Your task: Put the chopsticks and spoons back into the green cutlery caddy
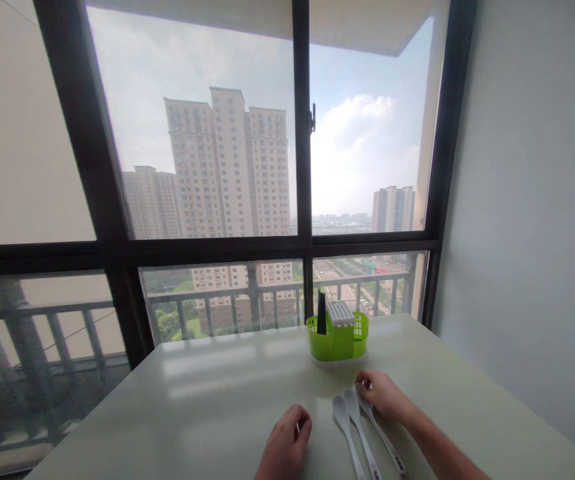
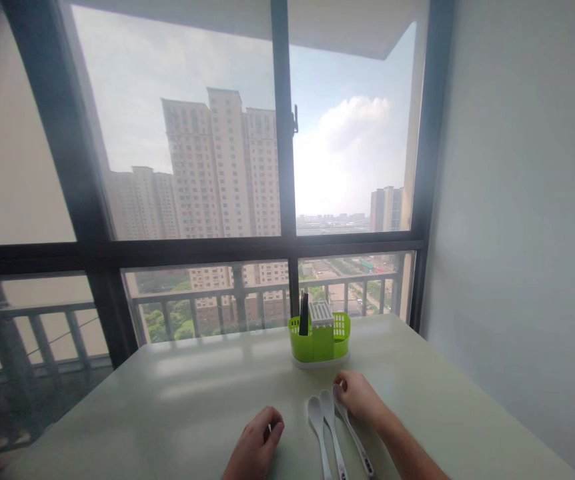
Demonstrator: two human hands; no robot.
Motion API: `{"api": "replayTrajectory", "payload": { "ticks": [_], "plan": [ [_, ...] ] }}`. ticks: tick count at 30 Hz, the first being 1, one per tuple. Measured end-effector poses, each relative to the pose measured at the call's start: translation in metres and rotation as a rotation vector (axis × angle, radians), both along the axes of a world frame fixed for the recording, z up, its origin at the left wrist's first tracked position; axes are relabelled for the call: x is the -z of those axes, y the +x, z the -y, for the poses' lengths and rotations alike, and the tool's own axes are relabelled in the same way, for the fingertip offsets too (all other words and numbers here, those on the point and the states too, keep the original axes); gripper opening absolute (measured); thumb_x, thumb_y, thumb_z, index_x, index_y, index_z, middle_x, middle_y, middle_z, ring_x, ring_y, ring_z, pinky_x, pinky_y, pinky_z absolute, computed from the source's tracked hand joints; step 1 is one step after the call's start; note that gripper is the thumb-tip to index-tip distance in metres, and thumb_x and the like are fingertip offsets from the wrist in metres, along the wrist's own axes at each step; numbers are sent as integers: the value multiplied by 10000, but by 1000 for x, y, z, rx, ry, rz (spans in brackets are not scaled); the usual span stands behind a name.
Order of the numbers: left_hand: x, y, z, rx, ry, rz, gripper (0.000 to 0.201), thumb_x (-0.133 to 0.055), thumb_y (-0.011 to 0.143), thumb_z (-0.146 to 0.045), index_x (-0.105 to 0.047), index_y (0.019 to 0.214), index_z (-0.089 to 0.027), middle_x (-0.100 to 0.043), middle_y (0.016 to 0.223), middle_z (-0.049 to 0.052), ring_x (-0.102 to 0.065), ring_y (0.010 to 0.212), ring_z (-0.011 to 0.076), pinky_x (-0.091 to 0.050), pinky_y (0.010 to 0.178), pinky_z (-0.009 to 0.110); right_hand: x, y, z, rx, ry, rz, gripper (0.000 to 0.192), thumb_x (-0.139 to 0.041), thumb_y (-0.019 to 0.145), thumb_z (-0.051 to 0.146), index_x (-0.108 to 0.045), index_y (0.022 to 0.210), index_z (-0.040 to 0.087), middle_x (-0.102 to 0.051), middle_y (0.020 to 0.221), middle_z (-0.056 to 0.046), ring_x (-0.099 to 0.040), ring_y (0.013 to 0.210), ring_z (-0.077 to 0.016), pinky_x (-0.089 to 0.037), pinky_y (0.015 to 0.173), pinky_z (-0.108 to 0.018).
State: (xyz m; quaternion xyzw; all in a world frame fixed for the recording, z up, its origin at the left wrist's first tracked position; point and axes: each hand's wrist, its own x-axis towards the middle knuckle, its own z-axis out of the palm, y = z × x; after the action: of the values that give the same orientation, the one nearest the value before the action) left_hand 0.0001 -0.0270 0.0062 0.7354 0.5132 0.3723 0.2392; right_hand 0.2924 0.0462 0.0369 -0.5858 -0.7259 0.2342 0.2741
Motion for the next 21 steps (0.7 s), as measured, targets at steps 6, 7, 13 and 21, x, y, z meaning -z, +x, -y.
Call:
{"api": "replayTrajectory", "payload": {
  "ticks": [6, 7, 13, 21],
  "plan": [
    [8, -2, -7, -4, -19, -13, 197, -459, 941, -316, -538, 787, -221, -621, 799, 24, -563, 755, 180, -404, 736, 261, -19, 11, -10, 39, 37, -89, 90, -616, 781, 244, -676, 759, 182, -701, 711, -10, -637, 660, -172, -456, 609, -246],
    [9, -3, -8, -8, -23, -13, 196, -460, 939, -318, -538, 787, -222, -621, 790, 21, -562, 750, 179, -402, 732, 260, -27, 17, -14, 56, 57, -97, 101, -606, 796, 260, -663, 759, 186, -692, 701, -7, -626, 640, -169, -451, 594, -247],
    [11, -2, -12, 17, -47, -19, 206, -462, 941, -344, -524, 784, -225, -608, 758, 7, -561, 744, 174, -397, 719, 248, -110, 31, -25, 257, 509, -164, 200, -522, 945, 335, -661, 1011, 208, -700, 858, -22, -624, 696, -168, -465, 647, -267],
    [12, -3, -14, 22, -59, -23, 194, -463, 933, -329, -510, 777, -224, -584, 734, -6, -530, 719, 161, -385, 696, 242, -149, -59, -33, 191, 1028, 247, 141, -514, 990, 114, -630, 968, 189, -650, 923, -50, -563, 710, -154, -394, 621, -242]
  ]
}}
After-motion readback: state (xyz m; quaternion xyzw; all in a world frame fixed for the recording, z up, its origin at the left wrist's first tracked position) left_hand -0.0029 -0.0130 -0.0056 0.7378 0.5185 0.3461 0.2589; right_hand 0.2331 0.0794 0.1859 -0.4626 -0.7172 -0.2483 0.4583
